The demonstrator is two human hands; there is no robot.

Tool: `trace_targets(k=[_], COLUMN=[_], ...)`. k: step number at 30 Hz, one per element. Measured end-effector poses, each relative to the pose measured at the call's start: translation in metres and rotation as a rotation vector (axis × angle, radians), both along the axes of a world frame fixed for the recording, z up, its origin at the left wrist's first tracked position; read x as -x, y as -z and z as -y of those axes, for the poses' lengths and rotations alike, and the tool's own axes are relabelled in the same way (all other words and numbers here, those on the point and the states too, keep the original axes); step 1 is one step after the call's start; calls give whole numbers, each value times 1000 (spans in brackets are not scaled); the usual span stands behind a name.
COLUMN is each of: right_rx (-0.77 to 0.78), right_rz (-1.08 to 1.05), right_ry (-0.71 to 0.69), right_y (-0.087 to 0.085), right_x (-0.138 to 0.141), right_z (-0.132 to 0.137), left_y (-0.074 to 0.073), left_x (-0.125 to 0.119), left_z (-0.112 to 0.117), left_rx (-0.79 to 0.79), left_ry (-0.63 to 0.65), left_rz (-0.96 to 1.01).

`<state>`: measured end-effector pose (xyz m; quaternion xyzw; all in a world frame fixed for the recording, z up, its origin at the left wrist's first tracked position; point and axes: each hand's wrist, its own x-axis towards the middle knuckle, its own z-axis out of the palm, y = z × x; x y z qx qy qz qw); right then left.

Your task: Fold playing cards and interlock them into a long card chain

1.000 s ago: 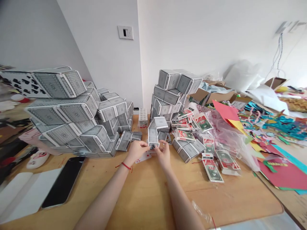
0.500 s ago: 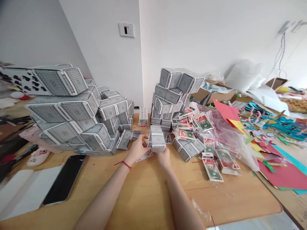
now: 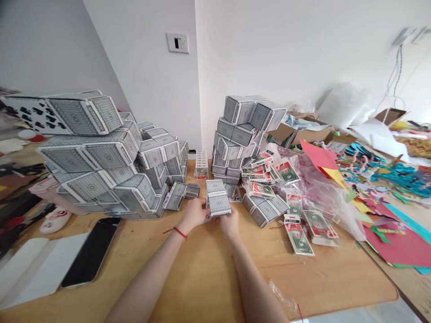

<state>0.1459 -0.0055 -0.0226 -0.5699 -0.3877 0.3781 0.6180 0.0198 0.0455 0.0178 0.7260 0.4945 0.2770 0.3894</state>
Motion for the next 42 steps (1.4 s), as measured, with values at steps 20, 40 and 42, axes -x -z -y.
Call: trace_targets(k=[20, 40, 42], right_rx=[86, 299, 337], right_rz=[-133, 990, 1022], right_ry=[-348, 81, 93], right_y=[-5, 0, 1], right_x=[12, -53, -54], right_z=[1, -66, -67], left_y=[-15, -36, -37], left_x=[-4, 28, 28], left_z=[-3, -17, -17], left_rx=[715, 863, 863], left_ry=[64, -40, -39], left_rz=[853, 1045, 1017])
